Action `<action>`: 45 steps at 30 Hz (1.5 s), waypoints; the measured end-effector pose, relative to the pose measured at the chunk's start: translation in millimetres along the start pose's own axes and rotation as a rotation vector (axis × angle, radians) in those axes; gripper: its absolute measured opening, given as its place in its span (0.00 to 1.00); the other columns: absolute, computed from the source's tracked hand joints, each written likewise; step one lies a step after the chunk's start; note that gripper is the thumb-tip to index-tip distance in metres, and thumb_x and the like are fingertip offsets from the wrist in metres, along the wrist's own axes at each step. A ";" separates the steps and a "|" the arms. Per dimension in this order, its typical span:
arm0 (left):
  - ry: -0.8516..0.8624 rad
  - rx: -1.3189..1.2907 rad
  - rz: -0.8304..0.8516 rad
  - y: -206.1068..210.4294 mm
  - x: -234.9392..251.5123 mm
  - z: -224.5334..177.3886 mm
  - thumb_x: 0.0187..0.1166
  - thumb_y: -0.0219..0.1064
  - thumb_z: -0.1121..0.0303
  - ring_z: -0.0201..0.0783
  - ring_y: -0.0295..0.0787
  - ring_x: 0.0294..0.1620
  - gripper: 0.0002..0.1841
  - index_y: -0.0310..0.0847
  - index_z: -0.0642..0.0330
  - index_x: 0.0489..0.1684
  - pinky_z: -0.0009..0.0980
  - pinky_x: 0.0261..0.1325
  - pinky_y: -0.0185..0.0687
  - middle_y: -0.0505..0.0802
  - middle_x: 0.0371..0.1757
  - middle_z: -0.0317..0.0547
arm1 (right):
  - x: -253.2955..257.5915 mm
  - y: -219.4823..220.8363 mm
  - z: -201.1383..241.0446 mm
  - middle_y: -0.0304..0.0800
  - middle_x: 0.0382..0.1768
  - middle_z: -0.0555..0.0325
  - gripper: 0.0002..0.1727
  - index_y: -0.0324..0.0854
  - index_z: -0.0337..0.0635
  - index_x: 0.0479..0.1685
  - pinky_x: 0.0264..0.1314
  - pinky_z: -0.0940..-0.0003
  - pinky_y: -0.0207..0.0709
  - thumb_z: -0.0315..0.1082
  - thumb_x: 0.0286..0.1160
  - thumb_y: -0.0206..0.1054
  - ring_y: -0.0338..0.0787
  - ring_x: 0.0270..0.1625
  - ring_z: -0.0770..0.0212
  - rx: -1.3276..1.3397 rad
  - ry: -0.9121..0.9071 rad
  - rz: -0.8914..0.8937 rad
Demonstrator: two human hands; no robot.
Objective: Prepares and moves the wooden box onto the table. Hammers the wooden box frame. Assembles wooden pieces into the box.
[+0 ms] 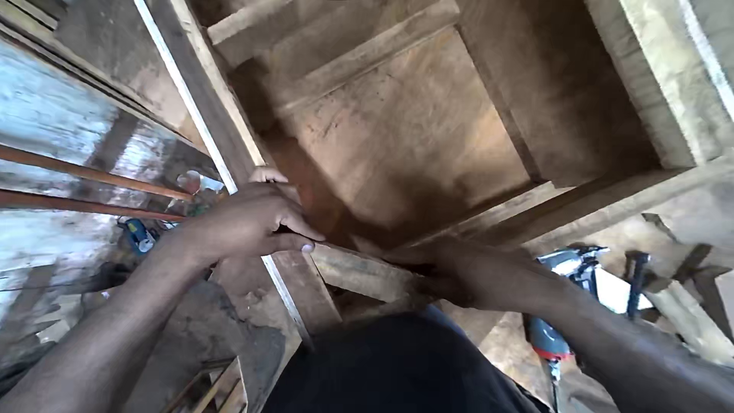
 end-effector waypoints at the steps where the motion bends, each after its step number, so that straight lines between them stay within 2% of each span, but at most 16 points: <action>1: 0.005 -0.001 -0.007 0.4 0.0 0.1 0.80 0.63 0.39 0.23 0.88 0.55 0.14 0.95 0.21 0.50 0.58 0.87 0.52 0.97 0.44 0.16 | -1.1 0.5 -1.0 0.93 0.43 0.74 0.21 0.85 0.74 0.70 0.45 0.61 0.88 0.43 0.78 0.70 0.90 0.39 0.73 -0.014 0.014 -0.013; 4: 0.022 0.007 -0.031 1.2 -0.2 1.5 0.81 0.61 0.39 0.25 0.88 0.55 0.15 0.96 0.21 0.49 0.59 0.86 0.52 0.96 0.42 0.17 | -0.9 2.3 -1.7 0.93 0.42 0.72 0.24 0.83 0.73 0.73 0.45 0.60 0.88 0.42 0.78 0.70 0.90 0.40 0.71 -0.063 0.006 -0.009; 6: 0.027 0.003 -0.028 1.6 0.1 0.2 0.81 0.62 0.42 0.27 0.89 0.55 0.15 0.96 0.24 0.48 0.60 0.85 0.54 0.97 0.43 0.18 | -1.2 2.6 -1.5 0.93 0.39 0.70 0.24 0.83 0.72 0.73 0.43 0.58 0.87 0.41 0.78 0.70 0.89 0.38 0.69 -0.072 0.019 0.017; 8: 0.037 0.003 -0.041 1.3 -0.2 -0.7 0.81 0.62 0.44 0.29 0.89 0.53 0.14 0.96 0.26 0.47 0.61 0.83 0.55 0.96 0.43 0.18 | -0.5 2.1 0.5 0.93 0.41 0.69 0.25 0.83 0.71 0.74 0.45 0.58 0.87 0.39 0.78 0.71 0.90 0.40 0.69 -0.060 0.018 0.035; 11: 0.035 0.014 -0.038 3.5 -0.3 5.2 0.82 0.58 0.38 0.26 0.88 0.58 0.17 0.94 0.21 0.51 0.61 0.86 0.53 0.96 0.47 0.16 | 0.3 2.9 2.2 0.94 0.42 0.71 0.22 0.85 0.69 0.71 0.46 0.60 0.88 0.39 0.78 0.70 0.90 0.40 0.71 -0.029 0.014 0.025; 13: 0.033 0.003 -0.029 4.2 0.9 5.3 0.81 0.60 0.40 0.26 0.88 0.57 0.16 0.95 0.22 0.50 0.61 0.85 0.52 0.96 0.46 0.17 | 0.0 5.2 2.1 0.93 0.42 0.73 0.22 0.84 0.71 0.72 0.46 0.59 0.88 0.41 0.78 0.69 0.90 0.42 0.72 -0.084 0.017 0.011; 15: 0.029 -0.002 -0.013 3.3 0.4 5.0 0.82 0.60 0.40 0.26 0.88 0.59 0.16 0.95 0.23 0.50 0.61 0.86 0.50 0.96 0.47 0.17 | 0.3 5.8 7.5 0.94 0.43 0.70 0.25 0.82 0.70 0.75 0.48 0.55 0.87 0.40 0.78 0.69 0.91 0.43 0.68 -0.158 0.020 0.004; 17: 0.028 -0.015 -0.015 3.8 0.0 6.1 0.82 0.62 0.43 0.26 0.88 0.59 0.14 0.96 0.24 0.50 0.60 0.87 0.49 0.97 0.47 0.18 | -0.2 6.2 13.0 0.93 0.39 0.68 0.24 0.83 0.68 0.74 0.44 0.56 0.87 0.39 0.77 0.68 0.91 0.40 0.66 -0.208 -0.008 -0.040; 20: 0.022 0.002 -0.005 4.7 0.3 7.1 0.81 0.62 0.42 0.26 0.87 0.59 0.14 0.95 0.23 0.50 0.60 0.86 0.49 0.96 0.48 0.17 | -2.3 8.3 15.7 0.93 0.40 0.67 0.26 0.81 0.68 0.76 0.44 0.53 0.87 0.39 0.78 0.67 0.91 0.40 0.63 -0.252 0.009 -0.063; 24: 0.031 0.001 0.005 4.8 1.3 6.4 0.80 0.64 0.43 0.25 0.88 0.59 0.14 0.96 0.24 0.49 0.61 0.87 0.49 0.96 0.49 0.17 | -3.2 11.5 14.3 0.94 0.45 0.68 0.26 0.80 0.67 0.77 0.49 0.56 0.87 0.38 0.78 0.69 0.92 0.44 0.65 -0.235 0.010 -0.073; 29: 0.032 0.009 -0.003 4.9 0.0 5.7 0.79 0.65 0.44 0.26 0.88 0.59 0.13 0.97 0.27 0.48 0.61 0.87 0.48 0.96 0.47 0.19 | -4.3 9.0 19.5 0.94 0.45 0.67 0.24 0.84 0.67 0.72 0.48 0.54 0.87 0.40 0.76 0.70 0.92 0.45 0.64 -0.231 0.036 -0.099; 34: 0.031 0.001 -0.003 4.8 0.2 5.0 0.80 0.65 0.43 0.27 0.88 0.60 0.14 0.97 0.28 0.47 0.60 0.86 0.50 0.97 0.48 0.19 | -6.3 11.5 15.6 0.95 0.47 0.66 0.23 0.84 0.66 0.73 0.52 0.51 0.86 0.40 0.77 0.70 0.92 0.48 0.63 -0.195 0.072 -0.111; 37: 0.035 0.013 0.009 3.9 1.0 3.9 0.80 0.66 0.45 0.27 0.87 0.60 0.13 0.97 0.28 0.46 0.61 0.85 0.49 0.97 0.48 0.19 | -6.4 11.6 16.3 0.95 0.46 0.68 0.25 0.83 0.67 0.74 0.52 0.54 0.86 0.39 0.75 0.70 0.92 0.47 0.66 -0.192 0.025 -0.138; 41: 0.032 -0.005 0.014 1.9 -0.1 -0.6 0.81 0.66 0.48 0.27 0.87 0.60 0.12 0.98 0.29 0.47 0.61 0.86 0.49 0.97 0.48 0.19 | -7.5 12.1 21.0 0.93 0.43 0.65 0.21 0.87 0.65 0.67 0.46 0.52 0.85 0.37 0.74 0.71 0.91 0.43 0.61 -0.213 0.105 -0.108; 43: 0.026 -0.016 0.017 1.2 -0.5 -0.4 0.80 0.66 0.47 0.28 0.87 0.62 0.12 0.98 0.29 0.47 0.60 0.87 0.47 0.97 0.49 0.20 | -9.8 11.2 21.4 0.90 0.32 0.64 0.08 0.91 0.58 0.47 0.35 0.52 0.83 0.37 0.71 0.73 0.89 0.33 0.60 -0.236 0.132 -0.138; 45: 0.027 -0.002 0.018 2.1 -0.6 1.9 0.80 0.65 0.44 0.27 0.86 0.64 0.14 0.97 0.28 0.48 0.59 0.88 0.48 0.97 0.51 0.19 | -10.9 12.1 19.6 0.88 0.31 0.61 0.05 0.90 0.52 0.43 0.35 0.51 0.83 0.39 0.74 0.72 0.89 0.33 0.58 -0.255 0.143 -0.134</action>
Point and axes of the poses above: each hand's wrist, its own x-axis towards the middle knuckle, its own y-axis out of the palm, z = x × y, the point moved 8 cm from there along x, towards the middle knuckle
